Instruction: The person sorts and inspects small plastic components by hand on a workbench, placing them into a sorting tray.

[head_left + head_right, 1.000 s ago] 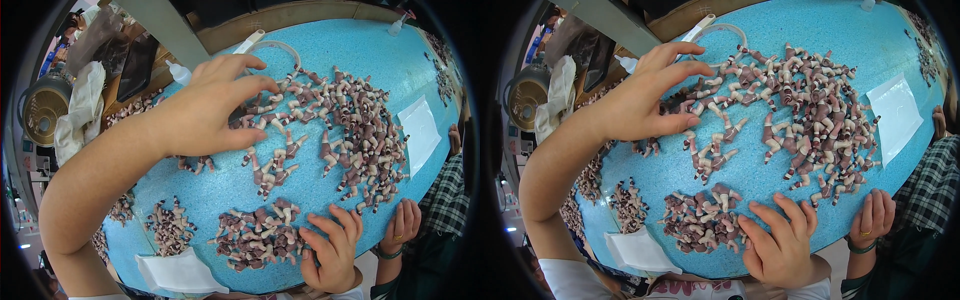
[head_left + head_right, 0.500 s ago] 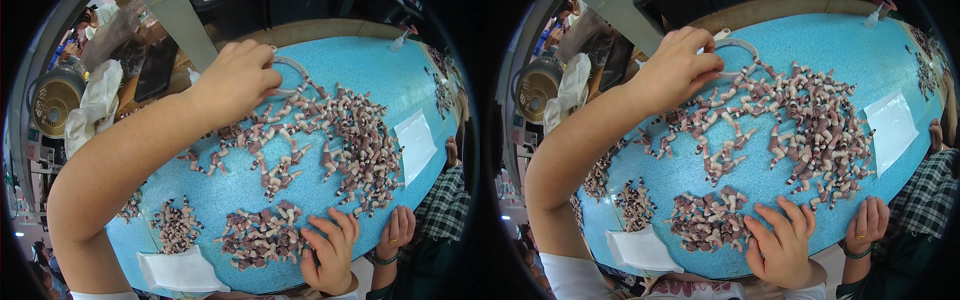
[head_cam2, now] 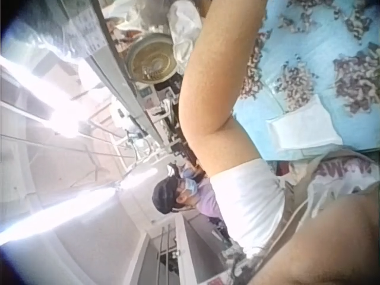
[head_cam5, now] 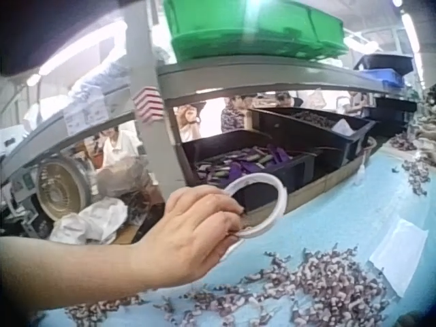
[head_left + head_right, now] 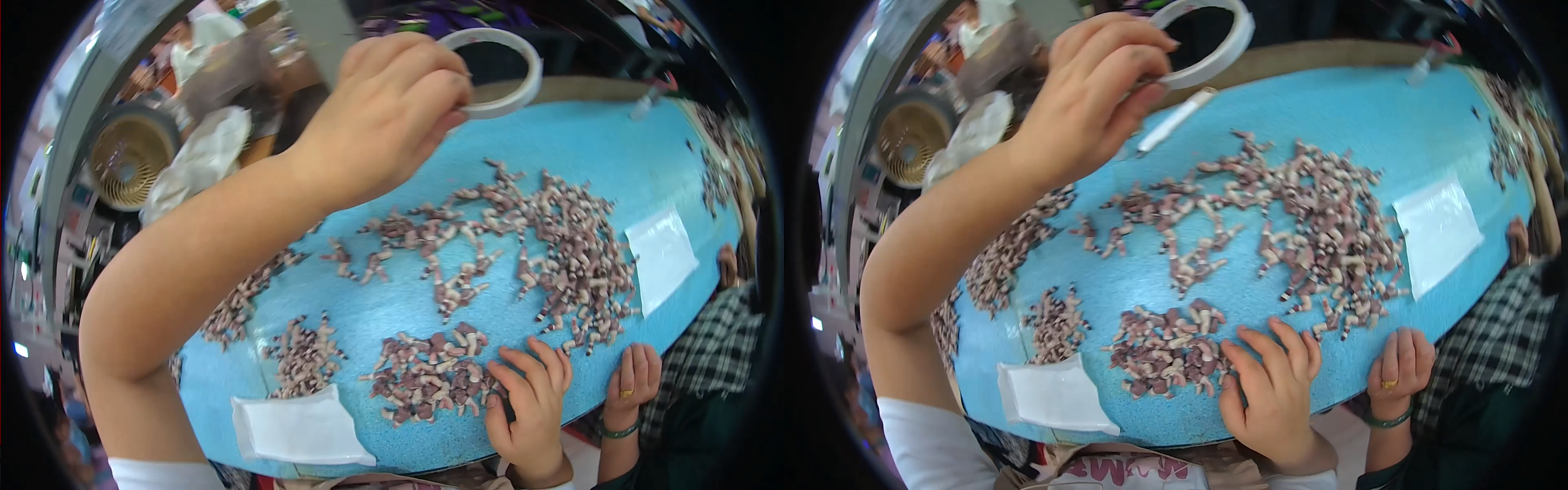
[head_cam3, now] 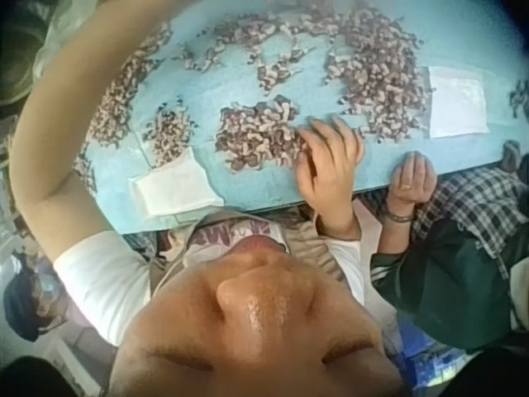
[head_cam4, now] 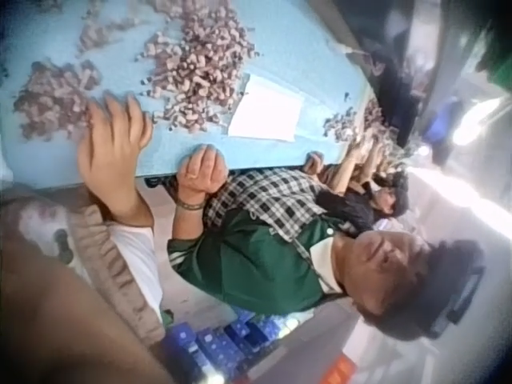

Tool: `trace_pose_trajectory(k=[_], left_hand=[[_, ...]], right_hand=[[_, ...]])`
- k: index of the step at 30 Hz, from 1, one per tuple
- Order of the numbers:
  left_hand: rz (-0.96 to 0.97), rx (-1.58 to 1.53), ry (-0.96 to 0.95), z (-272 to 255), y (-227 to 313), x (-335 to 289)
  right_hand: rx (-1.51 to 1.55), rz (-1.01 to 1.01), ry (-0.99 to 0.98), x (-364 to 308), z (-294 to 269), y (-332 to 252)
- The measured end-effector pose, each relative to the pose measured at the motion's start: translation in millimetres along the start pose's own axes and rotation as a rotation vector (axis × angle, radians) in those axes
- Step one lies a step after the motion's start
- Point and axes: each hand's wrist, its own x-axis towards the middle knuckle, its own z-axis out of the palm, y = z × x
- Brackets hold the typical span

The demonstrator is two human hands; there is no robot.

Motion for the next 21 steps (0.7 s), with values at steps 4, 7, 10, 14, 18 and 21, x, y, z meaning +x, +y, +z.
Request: trace_pose_trajectory(k=[4, 7, 10, 14, 18, 21], left_hand=[[0.047, -0.126, 0.104, -23.1, 13.0, -3.3], [-0.011, -0.107, 0.015, -84.3, 33.3, -38.4], [-0.234, 0.13, -0.094, -163.7, 37.8, -96.4], [-0.662, 0.469, -0.008, -257.9, 24.7, -196.8], [-1.055, 0.537, -0.08, -325.2, 14.8, -277.5], [-1.223, 0.599, -0.297, -340.2, 10.0, -330.4]], right_hand=[[-0.064, 0.025, 0.059, -16.3, -6.6, 4.3], [-0.068, -0.122, 0.1, -19.4, -0.5, 16.0], [-0.095, -0.169, 0.073, -18.2, -1.0, 11.8], [-0.14, -0.193, 0.083, -13.8, 9.3, 15.7], [-0.174, -0.209, 0.087, -15.5, 4.5, 18.5], [-0.181, -0.226, 0.105, -11.6, 8.0, 19.7]])
